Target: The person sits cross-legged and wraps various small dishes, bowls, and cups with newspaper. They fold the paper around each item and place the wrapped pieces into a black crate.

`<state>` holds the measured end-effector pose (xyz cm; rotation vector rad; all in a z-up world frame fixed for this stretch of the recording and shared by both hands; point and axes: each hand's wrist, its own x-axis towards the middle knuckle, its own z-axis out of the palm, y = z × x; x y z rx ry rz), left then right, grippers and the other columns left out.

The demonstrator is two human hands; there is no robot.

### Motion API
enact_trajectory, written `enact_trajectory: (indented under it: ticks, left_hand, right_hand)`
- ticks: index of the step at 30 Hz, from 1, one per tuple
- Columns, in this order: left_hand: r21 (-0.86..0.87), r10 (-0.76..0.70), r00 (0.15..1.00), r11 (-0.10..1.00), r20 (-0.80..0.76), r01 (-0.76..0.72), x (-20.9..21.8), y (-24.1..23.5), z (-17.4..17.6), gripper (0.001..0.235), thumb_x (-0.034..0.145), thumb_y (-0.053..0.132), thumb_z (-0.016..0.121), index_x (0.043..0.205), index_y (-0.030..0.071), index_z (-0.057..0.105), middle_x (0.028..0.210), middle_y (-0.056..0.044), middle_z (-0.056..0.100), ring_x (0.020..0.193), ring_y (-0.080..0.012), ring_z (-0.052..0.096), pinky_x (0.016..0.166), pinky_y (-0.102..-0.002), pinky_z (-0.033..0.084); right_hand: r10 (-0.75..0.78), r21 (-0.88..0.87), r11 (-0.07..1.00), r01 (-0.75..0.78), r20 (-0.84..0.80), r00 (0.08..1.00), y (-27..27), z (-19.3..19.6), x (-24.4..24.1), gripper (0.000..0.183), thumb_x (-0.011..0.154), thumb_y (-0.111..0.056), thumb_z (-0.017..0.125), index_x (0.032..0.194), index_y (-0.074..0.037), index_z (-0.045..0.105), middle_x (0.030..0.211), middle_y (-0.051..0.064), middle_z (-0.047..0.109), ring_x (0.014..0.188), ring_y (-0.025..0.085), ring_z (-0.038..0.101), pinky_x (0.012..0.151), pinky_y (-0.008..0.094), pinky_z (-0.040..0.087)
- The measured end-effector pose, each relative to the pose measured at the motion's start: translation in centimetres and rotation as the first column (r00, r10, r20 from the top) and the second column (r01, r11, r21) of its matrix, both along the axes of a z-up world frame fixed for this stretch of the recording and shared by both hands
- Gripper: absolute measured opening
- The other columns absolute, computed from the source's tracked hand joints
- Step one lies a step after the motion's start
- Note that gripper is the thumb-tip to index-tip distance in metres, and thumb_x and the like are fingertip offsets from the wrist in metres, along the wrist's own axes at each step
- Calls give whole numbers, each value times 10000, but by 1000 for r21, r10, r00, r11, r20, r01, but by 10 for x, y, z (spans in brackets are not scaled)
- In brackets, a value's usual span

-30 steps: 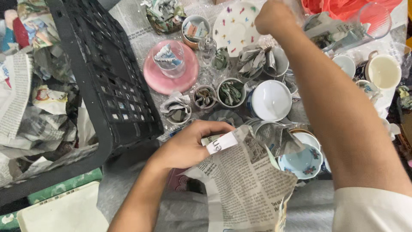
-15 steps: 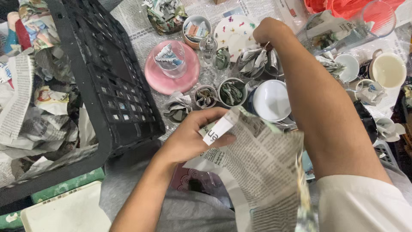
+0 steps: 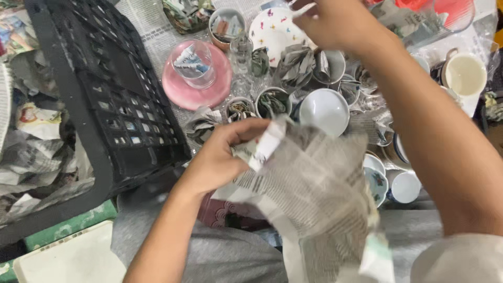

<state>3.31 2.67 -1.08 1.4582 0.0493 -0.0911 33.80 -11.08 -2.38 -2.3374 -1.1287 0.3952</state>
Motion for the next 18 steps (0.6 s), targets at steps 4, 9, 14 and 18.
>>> enact_trajectory:
  ticks: [4, 9, 14, 18]
  left_hand:
    - [-129, -201, 973, 974, -110, 187, -6, 0, 5, 520, 889, -51, 695, 1397, 38, 630, 1072, -65, 756, 999, -124, 672, 896, -302, 545]
    - [-72, -314, 940, 949, -133, 307, -7, -2, 13, 791, 726, -134, 686, 1472, 84, 536, 1091, -101, 776, 1052, -147, 705, 960, -298, 551]
    - [-9, -343, 925, 938, -163, 346, -2, -15, 12, 824, 668, -150, 704, 1436, 98, 534, 1093, -108, 788, 1055, -155, 740, 949, -298, 572]
    - [-9, -343, 907, 936, -246, 352, 2, -22, 14, 852, 641, -194, 656, 1427, 108, 530, 1121, -97, 765, 1077, -162, 734, 949, -294, 575]
  right_hand:
    - [457, 132, 887, -442, -132, 879, -97, 94, -93, 446, 823, 51, 700, 1251, -30, 605, 1357, 114, 652, 1312, 247, 617, 1076, 376, 498]
    - [597, 137, 796, -590, -344, 725, -143, 120, -171, 566, 719, 34, 686, 1214, -240, 702, 1655, 225, 364, 1411, 380, 484, 1033, 422, 463]
    - [521, 80, 846, -527, -329, 787, -171, 112, -206, 649, 703, -40, 732, 1264, -366, 723, 1638, 210, 407, 1268, 319, 641, 726, 330, 593]
    - [526, 127, 851, -510, -203, 826, -178, 104, -217, 535, 755, -170, 798, 1260, -339, 742, 1523, 160, 506, 1143, 301, 688, 795, 361, 584]
